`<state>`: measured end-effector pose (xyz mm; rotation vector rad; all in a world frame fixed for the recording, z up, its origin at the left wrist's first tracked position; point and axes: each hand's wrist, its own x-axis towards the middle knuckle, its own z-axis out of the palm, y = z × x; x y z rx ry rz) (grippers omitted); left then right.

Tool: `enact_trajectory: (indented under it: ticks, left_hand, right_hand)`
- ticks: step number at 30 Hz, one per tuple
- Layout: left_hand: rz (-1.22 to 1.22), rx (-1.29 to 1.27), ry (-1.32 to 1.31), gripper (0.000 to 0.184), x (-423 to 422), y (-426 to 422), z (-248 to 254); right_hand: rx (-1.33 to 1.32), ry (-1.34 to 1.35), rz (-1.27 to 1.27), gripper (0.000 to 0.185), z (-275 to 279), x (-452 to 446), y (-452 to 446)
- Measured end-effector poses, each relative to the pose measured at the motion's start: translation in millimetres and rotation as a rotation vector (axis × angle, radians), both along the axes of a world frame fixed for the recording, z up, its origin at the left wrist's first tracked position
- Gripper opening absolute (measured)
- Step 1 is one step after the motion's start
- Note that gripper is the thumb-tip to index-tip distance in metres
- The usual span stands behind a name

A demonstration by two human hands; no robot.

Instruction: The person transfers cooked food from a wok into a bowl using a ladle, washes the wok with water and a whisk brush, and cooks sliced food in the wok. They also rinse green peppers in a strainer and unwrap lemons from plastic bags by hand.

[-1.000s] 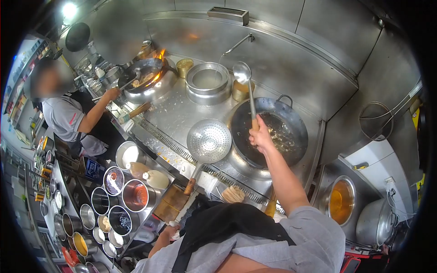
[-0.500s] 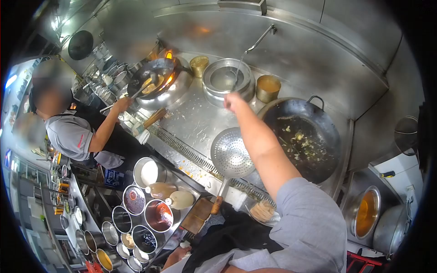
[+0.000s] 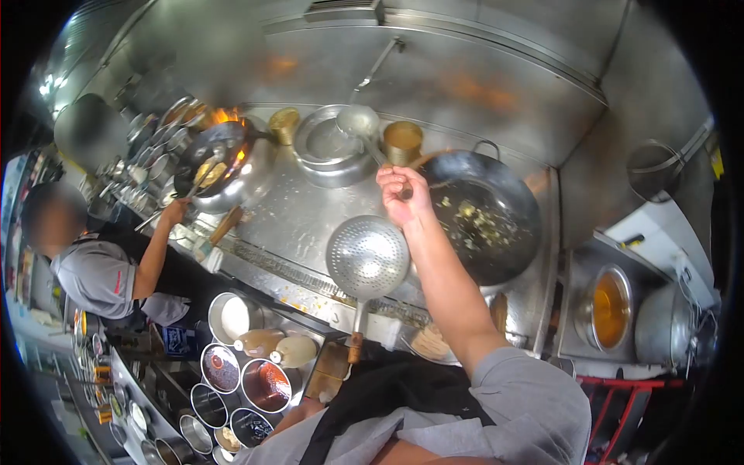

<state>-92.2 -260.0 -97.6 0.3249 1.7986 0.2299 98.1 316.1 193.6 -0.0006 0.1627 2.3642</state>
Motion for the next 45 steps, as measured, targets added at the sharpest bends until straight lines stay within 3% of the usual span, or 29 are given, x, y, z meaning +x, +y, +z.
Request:
enact_trajectory:
  ticks: [6, 8, 10, 12, 14, 15, 16, 17, 19, 20, 21, 23, 24, 26, 28, 29, 31, 32, 34, 35, 36, 37, 38, 40, 42, 44, 45]
  left_hand:
    - [-0.869, 0.282, -0.046, 0.043, -12.4, 26.9, -41.6]
    - [-0.984, 0.333, -0.110, 0.044, -4.2, 41.3, -24.4]
    - [-0.780, 0.232, -0.241, 0.045, 38.4, 77.6, 79.0]
    - [-0.598, 0.330, -0.316, 0.046, 51.0, 88.5, 100.8]
    - [-0.460, 0.265, -0.314, 0.054, 85.8, 139.8, 175.2]
    - [-0.321, 0.345, -0.268, 0.059, 103.0, 159.1, 174.6]
    - [-0.179, 0.418, -0.218, 0.064, 120.5, 174.8, 173.9]
    - [-0.022, 0.497, -0.266, 0.069, 149.2, 199.9, 182.2]
    - [0.321, 0.664, -0.475, 0.077, 215.0, 258.8, 191.8]
    - [0.355, 0.634, -0.528, 0.077, 237.7, 288.0, 191.2]
    - [0.473, 0.568, -0.567, 0.059, 261.2, 318.1, 185.6]
    - [0.540, 0.611, -0.647, 0.059, 295.6, 362.7, 179.9]
    - [0.602, 0.611, -0.559, 0.054, 309.3, 378.2, 185.0]
    - [0.606, 0.676, -0.363, 0.037, 316.3, 396.8, 162.4]
    - [0.559, 0.809, -0.269, 0.024, 308.8, 404.6, 143.6]
    - [0.622, 0.759, -0.189, 0.015, 312.1, 403.8, 171.0]
    - [0.571, 0.845, -0.180, 0.015, 296.9, 408.4, 158.6]
    - [0.519, 0.919, -0.171, 0.016, 290.8, 409.3, 151.7]
    - [0.420, 0.791, -0.134, 0.012, 280.8, 409.2, 145.4]
    - [0.330, 0.788, -0.149, 0.011, 275.2, 404.9, 150.3]
    - [0.244, 0.784, -0.163, 0.011, 267.3, 399.8, 155.0]
    - [0.190, 0.841, -0.363, 0.021, 254.5, 396.3, 149.5]
    - [0.160, 0.706, -0.493, 0.034, 236.4, 390.5, 144.0]
    - [-0.130, 0.947, -0.359, 0.051, 206.7, 362.9, 155.6]
    - [-0.168, 0.825, -0.295, 0.060, 166.2, 334.1, 128.6]
    - [-0.239, 0.978, 0.001, 0.068, 126.1, 303.9, 43.9]
    - [-0.299, 0.870, 0.041, 0.077, 111.2, 285.5, 18.8]
  right_hand:
    - [0.183, -0.180, -0.041, 0.007, 44.2, 142.1, -64.9]
    - [0.153, -0.300, -0.027, 0.010, 52.4, 193.2, -77.6]
    - [0.079, -0.424, -0.045, 0.012, 56.0, 241.4, -89.4]
    - [0.122, -0.606, -0.099, 0.025, 56.1, 285.9, -104.8]
    - [0.135, -0.855, -0.152, 0.034, 64.2, 324.8, -130.1]
    - [0.130, -0.860, -0.144, 0.034, 69.2, 343.5, -143.2]
    - [0.145, -0.989, -0.147, 0.050, 72.5, 361.8, -159.5]
    - [0.164, -1.115, -0.149, 0.066, 73.8, 380.1, -174.4]
    - [0.272, -1.220, -0.060, 0.076, 71.3, 424.1, -197.6]
    - [0.385, -1.324, 0.022, 0.086, 70.0, 441.2, -208.7]
    - [0.389, -1.317, 0.038, 0.086, 70.5, 452.0, -221.5]
    - [0.627, -1.587, 0.086, 0.087, 71.5, 470.7, -245.0]
    - [0.641, -1.575, 0.093, 0.087, 66.5, 478.5, -255.2]
    - [0.780, -1.796, 0.098, 0.091, 48.2, 491.7, -279.5]
    - [0.969, -1.975, -0.035, 0.093, -17.9, 507.1, -299.9]
    - [1.068, -2.049, -0.112, 0.094, -58.8, 513.8, -309.0]
    - [0.999, -2.070, -0.034, 0.092, -98.8, 505.0, -321.3]
    - [0.814, -2.049, 0.121, 0.089, -105.1, 493.4, -326.4]
    - [0.939, -2.117, 0.000, 0.075, -164.1, 481.4, -330.5]
    - [1.095, -2.138, -0.199, 0.066, -184.7, 470.0, -326.4]
    - [1.000, -2.075, -0.131, 0.065, -185.4, 455.3, -316.6]
    - [0.901, -2.016, -0.068, 0.064, -172.8, 434.0, -305.5]
    - [0.863, -1.948, -0.031, 0.061, -157.9, 415.9, -288.7]
    - [0.755, -1.706, 0.055, 0.059, -87.5, 359.2, -251.6]
    - [0.808, -1.485, 0.035, 0.064, -67.2, 304.6, -203.9]
    - [0.785, -1.256, 0.048, 0.065, -38.6, 236.9, -145.5]
    - [0.811, -1.205, 0.063, 0.065, -37.6, 201.7, -109.1]
